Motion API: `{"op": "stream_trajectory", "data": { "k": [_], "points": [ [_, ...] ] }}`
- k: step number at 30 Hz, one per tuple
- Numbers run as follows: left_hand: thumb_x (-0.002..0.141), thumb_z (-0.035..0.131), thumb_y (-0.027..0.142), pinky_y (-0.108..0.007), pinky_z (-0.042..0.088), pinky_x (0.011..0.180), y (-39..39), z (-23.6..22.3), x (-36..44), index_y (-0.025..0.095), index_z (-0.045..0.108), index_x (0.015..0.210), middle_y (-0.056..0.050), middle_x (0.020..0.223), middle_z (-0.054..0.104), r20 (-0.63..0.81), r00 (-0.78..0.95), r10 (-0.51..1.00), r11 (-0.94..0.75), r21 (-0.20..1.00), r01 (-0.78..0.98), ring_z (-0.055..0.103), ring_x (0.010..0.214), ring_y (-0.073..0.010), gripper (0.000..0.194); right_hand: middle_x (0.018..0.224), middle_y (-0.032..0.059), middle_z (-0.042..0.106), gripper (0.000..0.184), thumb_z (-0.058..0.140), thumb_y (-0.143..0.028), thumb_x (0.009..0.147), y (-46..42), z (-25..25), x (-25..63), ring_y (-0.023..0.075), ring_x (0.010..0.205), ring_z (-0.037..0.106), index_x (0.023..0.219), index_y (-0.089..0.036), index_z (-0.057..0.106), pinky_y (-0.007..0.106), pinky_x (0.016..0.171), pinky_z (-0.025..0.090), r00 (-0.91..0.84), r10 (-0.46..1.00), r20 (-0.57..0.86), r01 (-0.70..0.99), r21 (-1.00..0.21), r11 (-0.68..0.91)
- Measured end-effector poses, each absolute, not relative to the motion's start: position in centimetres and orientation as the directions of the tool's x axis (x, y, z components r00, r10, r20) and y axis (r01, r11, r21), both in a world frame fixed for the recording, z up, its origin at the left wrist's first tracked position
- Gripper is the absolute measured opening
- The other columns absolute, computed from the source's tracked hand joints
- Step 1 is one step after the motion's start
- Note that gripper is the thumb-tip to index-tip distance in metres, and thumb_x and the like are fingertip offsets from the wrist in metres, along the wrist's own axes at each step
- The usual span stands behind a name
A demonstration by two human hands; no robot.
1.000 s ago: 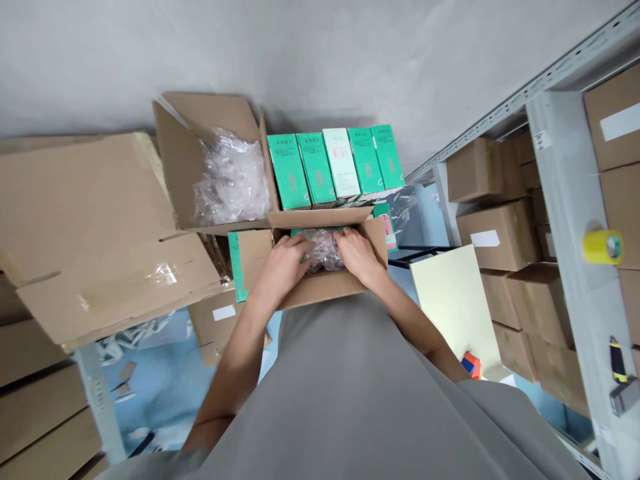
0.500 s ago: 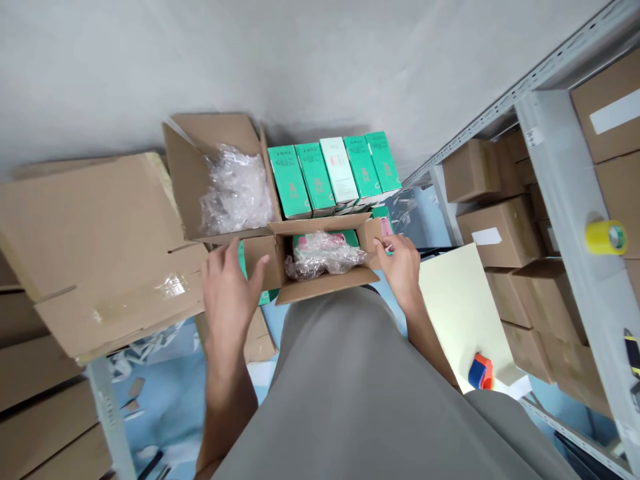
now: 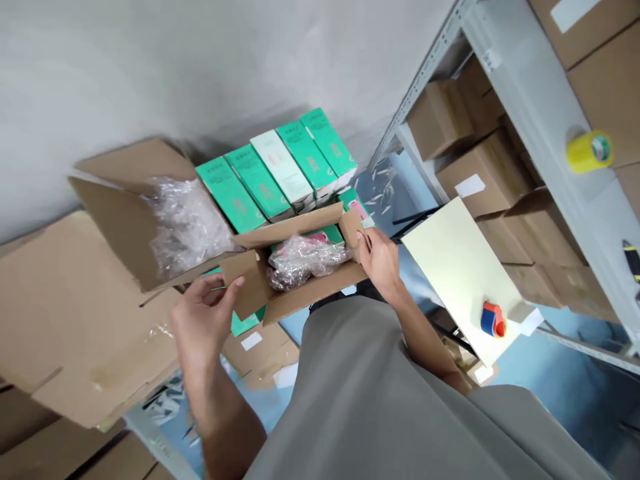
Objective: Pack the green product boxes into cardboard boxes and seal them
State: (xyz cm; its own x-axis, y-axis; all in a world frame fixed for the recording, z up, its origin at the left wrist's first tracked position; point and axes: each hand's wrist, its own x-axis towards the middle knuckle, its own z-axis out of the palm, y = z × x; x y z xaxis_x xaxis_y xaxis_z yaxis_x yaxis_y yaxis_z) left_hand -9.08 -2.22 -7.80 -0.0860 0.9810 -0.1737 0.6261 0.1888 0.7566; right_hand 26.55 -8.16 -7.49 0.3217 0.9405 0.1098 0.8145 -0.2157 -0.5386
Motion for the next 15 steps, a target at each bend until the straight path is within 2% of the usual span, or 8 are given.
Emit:
{"op": "stream_trajectory", "data": {
  "k": [4,8,11,15],
  "points": [
    [0.074,0.09,0.056,-0.042,0.072,0.071,-1.2,-4.9,-3.3,0.022,0.079,0.1,-0.008,0.097,0.087,-0.161,-0.097,0.982,0.187,0.881,0.435,0.085,0.085,-0.0312,0.044,0.082,0.003,0.068,0.042,0.046,-0.047,0.121,-12.5,-6.1,31.1,0.0193,0.073,0.061,0.087,-0.025,0.057,0.032,0.073,0.043,0.486,0.862,0.144,0.743,-0.588,-0.32],
    [0.076,0.09,0.055,-0.035,0.068,0.064,-1.1,-4.0,5.5,0.023,0.081,0.102,-0.006,0.096,0.087,-0.167,0.071,0.983,0.116,0.879,0.463,0.083,0.081,-0.0266,0.042,0.075,0.0001,0.062,0.041,0.053,-0.05,0.118,-18.7,-5.5,37.0,0.0177,0.066,0.053,0.086,-0.026,0.057,0.032,0.069,0.039,0.654,0.742,0.149,0.647,-0.618,-0.446],
    [0.078,0.09,0.058,-0.032,0.066,0.063,-1.6,-5.5,13.7,0.023,0.082,0.101,-0.006,0.093,0.086,-0.179,0.241,0.954,0.031,0.857,0.514,0.081,0.078,-0.0254,0.043,0.073,-0.0006,0.059,0.041,0.054,-0.049,0.117,-23.8,-6.4,41.9,0.0172,0.064,0.05,0.084,-0.026,0.054,0.031,0.066,0.036,0.762,0.629,0.153,0.574,-0.609,-0.548],
    [0.075,0.091,0.061,-0.034,0.065,0.068,-2.9,-9.7,26.0,0.021,0.081,0.096,-0.007,0.094,0.086,-0.217,0.454,0.864,-0.04,0.87,0.491,0.081,0.078,-0.0259,0.046,0.074,0.0002,0.059,0.039,0.051,-0.047,0.117,-30.7,-8.9,48.4,0.0178,0.064,0.05,0.084,-0.027,0.053,0.032,0.066,0.036,0.868,0.466,0.17,0.468,-0.594,-0.655]
  ]
}}
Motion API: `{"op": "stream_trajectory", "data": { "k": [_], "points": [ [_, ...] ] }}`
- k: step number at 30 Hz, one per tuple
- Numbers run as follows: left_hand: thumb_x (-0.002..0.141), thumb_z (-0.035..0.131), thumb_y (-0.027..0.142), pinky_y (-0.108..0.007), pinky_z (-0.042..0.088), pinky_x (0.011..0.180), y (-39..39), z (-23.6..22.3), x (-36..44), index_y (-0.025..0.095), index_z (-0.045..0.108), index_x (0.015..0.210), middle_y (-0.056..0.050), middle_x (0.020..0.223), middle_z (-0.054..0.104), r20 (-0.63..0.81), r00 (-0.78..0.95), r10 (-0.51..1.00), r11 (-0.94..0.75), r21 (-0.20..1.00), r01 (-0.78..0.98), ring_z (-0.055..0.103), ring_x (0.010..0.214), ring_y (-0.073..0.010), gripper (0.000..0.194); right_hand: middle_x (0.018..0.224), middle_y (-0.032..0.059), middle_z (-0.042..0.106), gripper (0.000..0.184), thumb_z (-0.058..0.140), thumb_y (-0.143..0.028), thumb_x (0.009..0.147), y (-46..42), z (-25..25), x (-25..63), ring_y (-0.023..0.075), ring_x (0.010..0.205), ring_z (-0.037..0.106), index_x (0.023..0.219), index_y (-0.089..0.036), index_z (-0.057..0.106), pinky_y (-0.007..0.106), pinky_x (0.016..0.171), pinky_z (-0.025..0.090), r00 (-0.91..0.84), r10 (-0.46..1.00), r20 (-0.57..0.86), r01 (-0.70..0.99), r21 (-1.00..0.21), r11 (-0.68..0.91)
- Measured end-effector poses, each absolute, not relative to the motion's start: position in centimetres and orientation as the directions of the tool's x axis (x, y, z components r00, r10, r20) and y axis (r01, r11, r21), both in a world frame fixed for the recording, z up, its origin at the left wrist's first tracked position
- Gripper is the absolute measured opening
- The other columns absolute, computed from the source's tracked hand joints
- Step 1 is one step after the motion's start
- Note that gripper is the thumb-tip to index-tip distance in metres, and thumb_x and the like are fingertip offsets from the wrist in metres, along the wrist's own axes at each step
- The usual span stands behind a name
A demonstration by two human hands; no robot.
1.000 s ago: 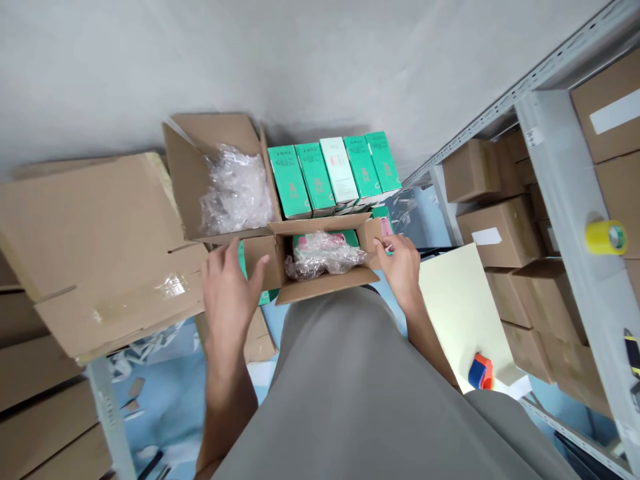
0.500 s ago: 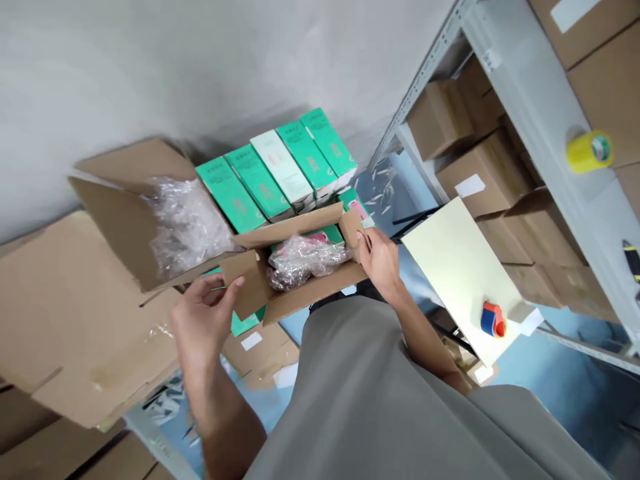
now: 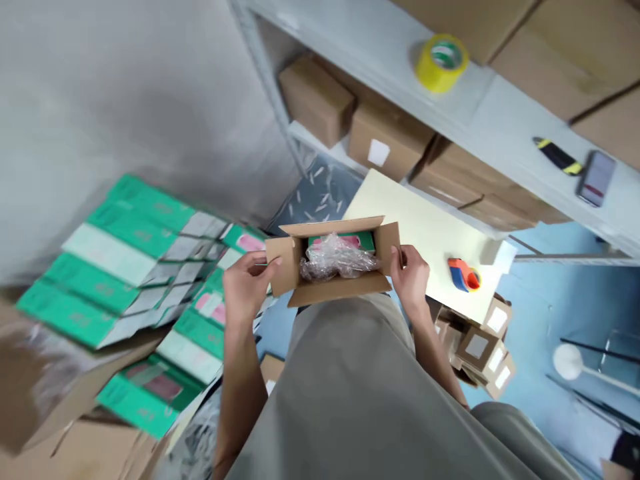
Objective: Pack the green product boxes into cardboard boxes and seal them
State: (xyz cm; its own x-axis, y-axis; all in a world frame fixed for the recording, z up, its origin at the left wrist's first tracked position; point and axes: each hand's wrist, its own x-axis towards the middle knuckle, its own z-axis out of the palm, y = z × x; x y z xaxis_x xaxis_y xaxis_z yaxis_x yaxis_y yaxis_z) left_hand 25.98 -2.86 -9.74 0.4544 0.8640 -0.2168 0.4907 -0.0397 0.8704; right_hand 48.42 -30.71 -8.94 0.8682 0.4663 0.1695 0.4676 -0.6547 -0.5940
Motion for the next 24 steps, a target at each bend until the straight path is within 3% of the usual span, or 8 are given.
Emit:
{"op": "stream_trajectory", "data": {
  "k": [5,11,17,24],
  "points": [
    [0.067,0.093,0.054,-0.035,0.066,0.08,-5.5,-15.9,40.6,0.02,0.08,0.092,-0.01,0.095,0.086,-0.289,0.64,0.712,-0.042,0.892,0.449,0.082,0.088,-0.0275,0.044,0.076,0.0025,0.062,0.036,0.048,-0.044,0.117,-38.6,-12.2,55.1,0.0199,0.066,0.054,0.086,-0.027,0.052,0.032,0.067,0.039,0.949,0.273,0.157,0.312,-0.582,-0.751],
    [0.062,0.093,0.044,-0.031,0.059,0.074,-10.0,-20.4,52.5,0.02,0.076,0.086,-0.007,0.087,0.082,-0.376,0.721,0.581,-0.046,0.87,0.491,0.077,0.082,-0.0244,0.038,0.081,0.0062,0.066,0.035,0.043,-0.043,0.117,-45.7,-15.4,59.8,0.0227,0.073,0.058,0.086,-0.028,0.05,0.034,0.072,0.045,0.984,0.103,0.142,0.166,-0.556,-0.814],
    [0.063,0.091,0.049,-0.03,0.055,0.075,-14.2,-22.8,57.4,0.019,0.073,0.084,-0.005,0.082,0.078,-0.45,0.726,0.521,-0.015,0.845,0.534,0.073,0.08,-0.0225,0.041,0.092,0.0122,0.072,0.031,0.045,-0.04,0.115,-49.2,-19.2,60.9,0.025,0.077,0.061,0.09,-0.025,0.057,0.036,0.073,0.046,1.0,-0.002,0.016,0.006,-0.516,-0.857],
    [0.082,0.077,0.043,-0.028,0.058,0.084,-15.5,-22.7,57.0,0.019,0.075,0.099,-0.008,0.101,0.084,-0.397,0.765,0.507,-0.162,0.828,0.537,0.077,0.097,-0.0223,0.029,0.098,0.0124,0.078,0.042,0.044,-0.05,0.117,-50.6,-20.0,60.0,0.0224,0.076,0.066,0.109,-0.019,0.071,0.033,0.074,0.05,0.998,-0.054,-0.016,-0.054,-0.572,-0.819]
  ]
}}
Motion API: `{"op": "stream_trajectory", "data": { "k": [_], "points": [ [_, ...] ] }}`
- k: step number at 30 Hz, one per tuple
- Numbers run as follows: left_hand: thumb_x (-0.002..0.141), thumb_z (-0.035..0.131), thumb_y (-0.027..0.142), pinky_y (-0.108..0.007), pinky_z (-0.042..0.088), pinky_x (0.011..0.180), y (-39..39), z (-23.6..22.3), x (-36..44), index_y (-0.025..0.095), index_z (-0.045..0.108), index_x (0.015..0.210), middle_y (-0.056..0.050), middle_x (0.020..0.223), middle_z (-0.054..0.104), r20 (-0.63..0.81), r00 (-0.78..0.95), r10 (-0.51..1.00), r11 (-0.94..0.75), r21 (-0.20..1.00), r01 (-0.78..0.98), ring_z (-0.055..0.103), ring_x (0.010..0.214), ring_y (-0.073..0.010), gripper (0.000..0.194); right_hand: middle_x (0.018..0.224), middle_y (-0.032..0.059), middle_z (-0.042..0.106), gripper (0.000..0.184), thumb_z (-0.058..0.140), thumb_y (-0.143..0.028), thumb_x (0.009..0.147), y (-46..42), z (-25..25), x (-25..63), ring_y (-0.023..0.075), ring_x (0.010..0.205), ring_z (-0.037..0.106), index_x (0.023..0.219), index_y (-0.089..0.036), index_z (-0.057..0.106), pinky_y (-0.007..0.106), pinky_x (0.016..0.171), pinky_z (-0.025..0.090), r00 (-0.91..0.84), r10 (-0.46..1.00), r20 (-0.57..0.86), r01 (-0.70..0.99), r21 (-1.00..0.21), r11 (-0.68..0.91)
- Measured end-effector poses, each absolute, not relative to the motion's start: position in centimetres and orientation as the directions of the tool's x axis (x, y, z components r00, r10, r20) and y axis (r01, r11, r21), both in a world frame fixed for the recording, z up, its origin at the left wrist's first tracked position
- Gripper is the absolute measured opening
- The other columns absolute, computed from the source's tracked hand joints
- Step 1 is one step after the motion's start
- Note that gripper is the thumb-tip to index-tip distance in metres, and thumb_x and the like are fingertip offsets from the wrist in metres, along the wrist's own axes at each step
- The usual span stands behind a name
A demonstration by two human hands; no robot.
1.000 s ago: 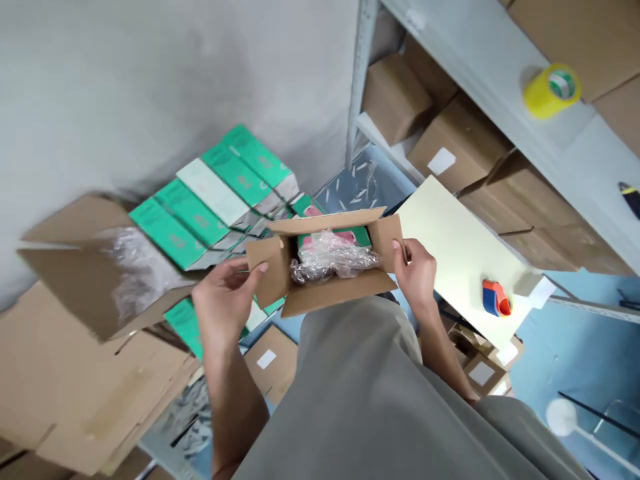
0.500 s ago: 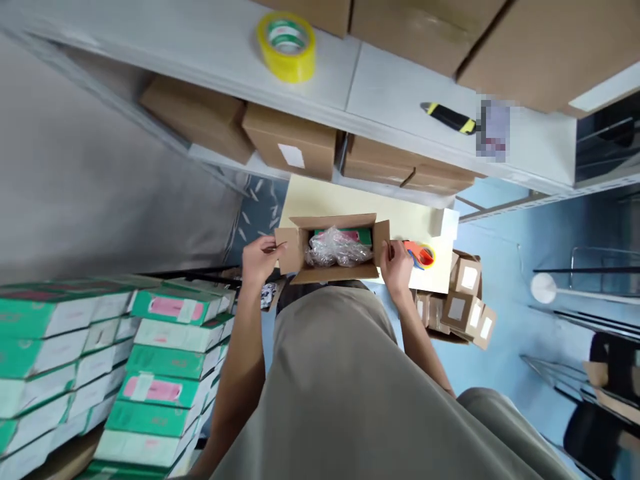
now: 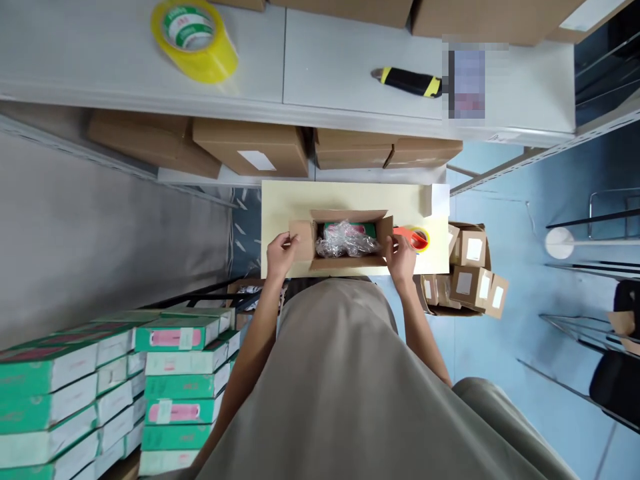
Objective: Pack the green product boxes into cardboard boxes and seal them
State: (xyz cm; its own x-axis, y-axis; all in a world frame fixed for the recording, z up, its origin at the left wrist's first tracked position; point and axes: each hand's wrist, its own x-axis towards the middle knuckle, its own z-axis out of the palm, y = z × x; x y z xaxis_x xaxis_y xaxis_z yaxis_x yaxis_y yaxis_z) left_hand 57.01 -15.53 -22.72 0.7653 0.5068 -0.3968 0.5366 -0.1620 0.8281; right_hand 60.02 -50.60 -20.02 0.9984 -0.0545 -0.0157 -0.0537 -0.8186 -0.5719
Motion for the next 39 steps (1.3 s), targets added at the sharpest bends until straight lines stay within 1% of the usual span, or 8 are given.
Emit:
{"op": "stream_trajectory", "data": {
  "k": [8,13,17,23,28,32,35,39],
  "points": [
    [0.095,0.07,0.044,-0.033,0.06,0.088,-17.8,-20.7,56.7,0.018,0.078,0.118,-0.009,0.104,0.083,-0.27,0.819,0.506,-0.4,0.768,0.5,0.076,0.087,-0.0223,0.035,0.126,0.0147,0.076,0.046,0.045,-0.053,0.122,-47.8,-17.9,60.0,0.0181,0.08,0.073,0.131,-0.019,0.073,0.03,0.076,0.055,0.999,0.032,-0.025,0.012,-0.566,-0.825],
    [0.095,0.082,0.04,-0.038,0.061,0.097,-21.4,-19.9,57.5,0.019,0.077,0.132,-0.01,0.109,0.08,-0.201,0.923,0.327,-0.585,0.724,0.365,0.076,0.087,-0.0233,0.042,0.134,0.0174,0.073,0.038,0.054,-0.045,0.121,-46.1,-18.2,60.4,0.029,0.109,0.077,0.143,-0.019,0.07,0.036,0.086,0.06,0.978,0.174,-0.119,0.093,-0.499,-0.861],
    [0.092,0.085,0.027,-0.037,0.064,0.093,-22.6,-20.4,57.4,0.02,0.076,0.136,-0.012,0.122,0.077,-0.247,0.941,0.231,-0.615,0.713,0.338,0.077,0.085,-0.0217,0.046,0.139,0.0192,0.069,0.031,0.062,-0.033,0.116,-45.9,-19.8,61.3,0.0331,0.116,0.074,0.143,-0.02,0.068,0.041,0.091,0.063,0.938,0.255,-0.235,0.128,-0.45,-0.884],
    [0.097,0.075,0.022,-0.042,0.064,0.106,-22.0,-21.3,55.9,0.019,0.074,0.14,-0.015,0.135,0.072,-0.252,0.96,0.121,-0.68,0.684,0.265,0.078,0.103,-0.0267,0.043,0.144,0.0209,0.066,0.036,0.061,-0.011,0.107,-46.3,-21.7,62.2,0.0359,0.128,0.069,0.141,-0.019,0.068,0.046,0.102,0.063,0.879,0.312,-0.361,0.146,-0.42,-0.896],
    [0.1,0.07,0.023,-0.052,0.055,0.124,-22.3,-21.7,55.8,0.018,0.071,0.147,-0.02,0.14,0.068,-0.158,0.986,0.052,-0.754,0.641,0.142,0.068,0.134,-0.0379,0.048,0.14,0.0211,0.066,0.033,0.066,-0.025,0.109,-47.8,-21.7,61.9,0.0388,0.131,0.065,0.141,-0.02,0.069,0.053,0.108,0.062,0.941,0.239,-0.238,0.126,-0.411,-0.903],
    [0.101,0.068,0.024,-0.052,0.055,0.124,-22.7,-21.6,56.3,0.015,0.071,0.15,-0.021,0.14,0.068,-0.168,0.985,0.034,-0.769,0.625,0.133,0.067,0.136,-0.0391,0.05,0.139,0.0213,0.066,0.038,0.076,-0.029,0.105,-48.4,-21.1,61.5,0.0399,0.134,0.064,0.141,-0.02,0.071,0.054,0.112,0.06,0.96,0.179,-0.214,0.082,-0.399,-0.913],
    [0.103,0.064,0.024,-0.047,0.057,0.12,-22.4,-21.2,56.5,0.016,0.073,0.148,-0.019,0.136,0.071,-0.182,0.981,0.061,-0.726,0.666,0.169,0.071,0.129,-0.0348,0.047,0.137,0.021,0.068,0.033,0.073,-0.032,0.109,-48.6,-20.4,61.5,0.0379,0.13,0.067,0.139,-0.019,0.072,0.051,0.112,0.059,0.954,0.224,-0.2,0.117,-0.441,-0.89],
    [0.105,0.058,0.025,-0.039,0.061,0.104,-21.1,-20.1,56.2,0.018,0.079,0.139,-0.013,0.12,0.079,-0.167,0.962,0.215,-0.665,0.696,0.27,0.077,0.099,-0.0259,0.04,0.127,0.0177,0.073,0.032,0.054,-0.04,0.118,-51.4,-20.4,62.4,0.0321,0.114,0.071,0.133,-0.02,0.074,0.047,0.103,0.06,0.976,0.182,-0.122,0.096,-0.507,-0.857]
  ]
}}
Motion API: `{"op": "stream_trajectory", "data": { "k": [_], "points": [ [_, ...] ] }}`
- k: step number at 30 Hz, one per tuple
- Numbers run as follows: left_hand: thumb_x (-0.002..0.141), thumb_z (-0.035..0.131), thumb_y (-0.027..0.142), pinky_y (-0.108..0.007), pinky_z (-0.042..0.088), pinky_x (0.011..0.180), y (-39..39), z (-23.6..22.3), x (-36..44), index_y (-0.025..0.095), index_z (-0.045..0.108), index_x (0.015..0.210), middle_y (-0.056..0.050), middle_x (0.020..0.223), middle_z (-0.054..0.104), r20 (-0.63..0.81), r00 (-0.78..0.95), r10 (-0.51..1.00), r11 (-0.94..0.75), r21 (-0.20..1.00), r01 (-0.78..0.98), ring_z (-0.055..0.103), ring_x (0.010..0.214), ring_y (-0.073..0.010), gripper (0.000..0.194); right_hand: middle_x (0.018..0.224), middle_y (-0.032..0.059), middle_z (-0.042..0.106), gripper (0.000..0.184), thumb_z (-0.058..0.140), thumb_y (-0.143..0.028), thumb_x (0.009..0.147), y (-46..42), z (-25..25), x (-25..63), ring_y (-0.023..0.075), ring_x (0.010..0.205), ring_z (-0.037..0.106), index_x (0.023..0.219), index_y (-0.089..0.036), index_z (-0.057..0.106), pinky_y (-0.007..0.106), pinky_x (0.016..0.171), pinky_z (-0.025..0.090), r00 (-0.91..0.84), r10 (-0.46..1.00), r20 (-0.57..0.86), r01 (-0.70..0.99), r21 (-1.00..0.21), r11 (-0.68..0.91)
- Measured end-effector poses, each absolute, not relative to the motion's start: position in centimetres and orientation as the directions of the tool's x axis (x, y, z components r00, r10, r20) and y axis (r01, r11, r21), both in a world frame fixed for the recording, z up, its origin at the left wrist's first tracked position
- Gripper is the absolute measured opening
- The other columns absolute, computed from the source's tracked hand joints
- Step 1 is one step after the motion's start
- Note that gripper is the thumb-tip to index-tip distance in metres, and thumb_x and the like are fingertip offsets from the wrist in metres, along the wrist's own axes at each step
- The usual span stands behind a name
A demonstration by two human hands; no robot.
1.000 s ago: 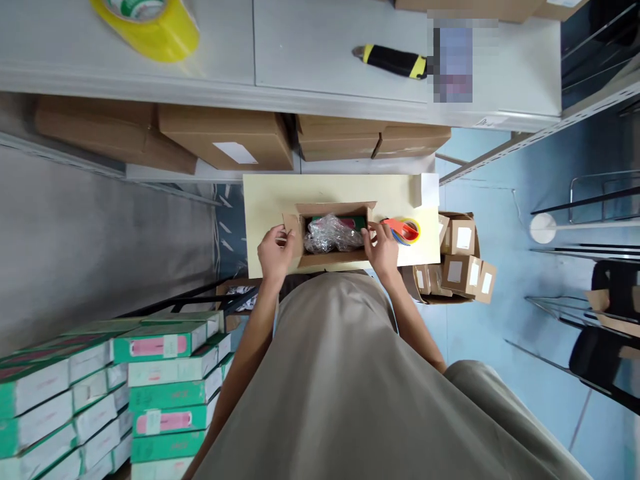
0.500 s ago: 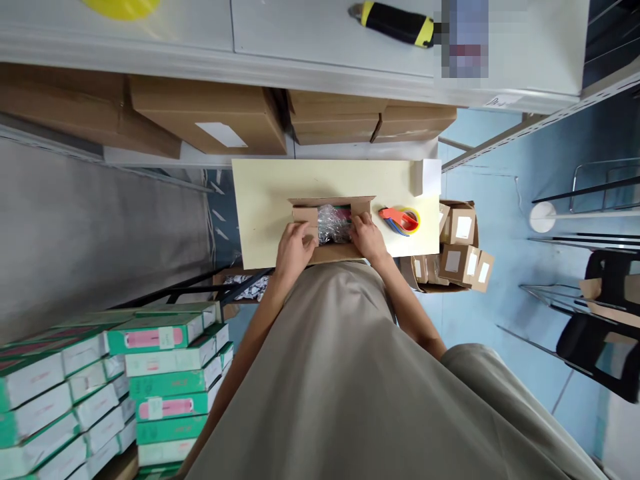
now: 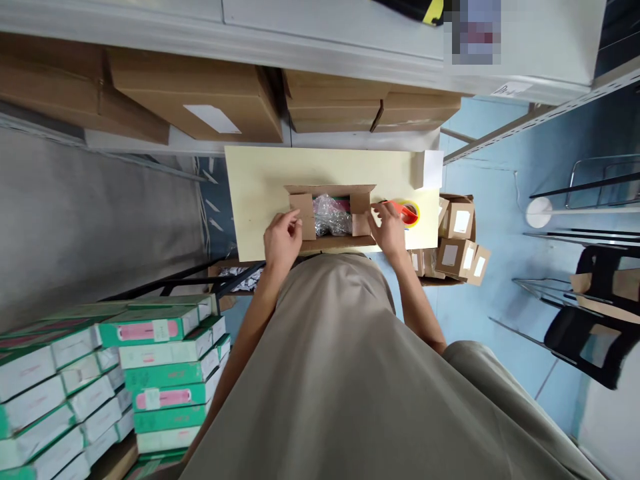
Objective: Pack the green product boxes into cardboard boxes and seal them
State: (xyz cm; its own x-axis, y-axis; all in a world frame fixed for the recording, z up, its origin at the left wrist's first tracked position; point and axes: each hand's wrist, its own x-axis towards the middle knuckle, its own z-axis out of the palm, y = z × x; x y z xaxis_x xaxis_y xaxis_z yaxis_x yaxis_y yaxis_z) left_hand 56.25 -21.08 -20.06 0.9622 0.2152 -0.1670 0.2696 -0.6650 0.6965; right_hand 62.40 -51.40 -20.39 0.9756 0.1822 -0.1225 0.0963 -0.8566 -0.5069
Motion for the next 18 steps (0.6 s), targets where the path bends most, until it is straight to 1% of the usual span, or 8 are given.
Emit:
{"op": "stream_trajectory", "data": {
  "k": [3,6,9,12,14,15,16,18],
  "points": [
    [0.1,0.061,0.023,-0.035,0.06,0.096,-19.8,-19.4,55.9,0.019,0.083,0.131,-0.01,0.117,0.082,-0.165,0.937,0.306,-0.637,0.696,0.331,0.076,0.088,-0.0225,0.038,0.122,0.0198,0.075,0.034,0.049,-0.035,0.117,-55.5,-22.1,63.8,0.0334,0.114,0.07,0.127,-0.017,0.075,0.049,0.103,0.058,0.987,0.06,-0.151,-0.011,-0.431,-0.902],
    [0.098,0.06,0.023,-0.035,0.06,0.094,-18.8,-19.3,55.5,0.019,0.085,0.124,-0.009,0.113,0.085,-0.195,0.921,0.338,-0.602,0.708,0.371,0.077,0.088,-0.0232,0.036,0.135,0.0267,0.073,0.031,0.059,-0.031,0.111,-59.0,-24.7,64.8,0.038,0.129,0.066,0.129,-0.012,0.074,0.053,0.11,0.055,0.945,-0.026,-0.326,-0.12,-0.274,-0.954],
    [0.097,0.056,0.019,-0.034,0.06,0.095,-18.4,-19.3,55.2,0.019,0.084,0.128,-0.007,0.107,0.086,-0.235,0.913,0.334,-0.558,0.731,0.393,0.077,0.09,-0.0232,0.042,0.151,0.033,0.066,0.042,0.073,-0.03,0.104,-60.5,-27.0,65.0,0.0421,0.14,0.061,0.138,-0.007,0.068,0.054,0.114,0.051,0.868,-0.109,-0.484,-0.189,-0.119,-0.975],
    [0.097,0.054,0.017,-0.032,0.061,0.093,-18.7,-19.2,55.0,0.018,0.081,0.136,-0.008,0.114,0.086,-0.261,0.922,0.288,-0.552,0.741,0.382,0.077,0.091,-0.0219,0.047,0.152,0.0348,0.066,0.044,0.072,-0.026,0.105,-60.4,-28.4,64.7,0.0402,0.141,0.062,0.142,-0.004,0.062,0.051,0.116,0.049,0.835,-0.129,-0.535,-0.185,-0.053,-0.981],
    [0.098,0.054,0.017,-0.033,0.062,0.094,-19.2,-19.1,55.0,0.018,0.08,0.138,-0.01,0.126,0.084,-0.24,0.941,0.239,-0.57,0.75,0.336,0.078,0.1,-0.0232,0.047,0.149,0.0353,0.068,0.04,0.067,-0.023,0.107,-60.1,-28.9,64.6,0.0378,0.14,0.063,0.141,-0.003,0.06,0.048,0.118,0.047,0.844,-0.131,-0.52,-0.177,-0.038,-0.984],
    [0.099,0.055,0.017,-0.035,0.062,0.1,-19.6,-19.0,55.0,0.019,0.08,0.139,-0.011,0.134,0.082,-0.216,0.954,0.21,-0.586,0.753,0.299,0.078,0.109,-0.025,0.047,0.147,0.0356,0.068,0.038,0.065,-0.022,0.107,-59.9,-29.0,64.6,0.0371,0.139,0.063,0.139,-0.002,0.06,0.047,0.118,0.046,0.85,-0.134,-0.51,-0.175,-0.034,-0.984],
    [0.101,0.056,0.018,-0.039,0.062,0.108,-20.0,-19.0,55.0,0.02,0.079,0.14,-0.012,0.141,0.08,-0.19,0.966,0.174,-0.606,0.753,0.257,0.076,0.121,-0.0274,0.046,0.145,0.0358,0.069,0.036,0.064,-0.022,0.108,-59.8,-29.0,64.7,0.0366,0.137,0.064,0.138,-0.002,0.06,0.047,0.117,0.046,0.853,-0.135,-0.504,-0.175,-0.032,-0.984],
    [0.104,0.057,0.02,-0.049,0.054,0.125,-20.7,-19.1,55.0,0.021,0.077,0.143,-0.013,0.156,0.073,-0.156,0.983,0.096,-0.648,0.74,0.181,0.066,0.143,-0.0318,0.044,0.139,0.0345,0.072,0.032,0.063,-0.022,0.108,-59.8,-28.6,64.9,0.0356,0.132,0.066,0.134,-0.004,0.06,0.047,0.115,0.047,0.854,-0.142,-0.5,-0.185,-0.036,-0.982]
  ]
}}
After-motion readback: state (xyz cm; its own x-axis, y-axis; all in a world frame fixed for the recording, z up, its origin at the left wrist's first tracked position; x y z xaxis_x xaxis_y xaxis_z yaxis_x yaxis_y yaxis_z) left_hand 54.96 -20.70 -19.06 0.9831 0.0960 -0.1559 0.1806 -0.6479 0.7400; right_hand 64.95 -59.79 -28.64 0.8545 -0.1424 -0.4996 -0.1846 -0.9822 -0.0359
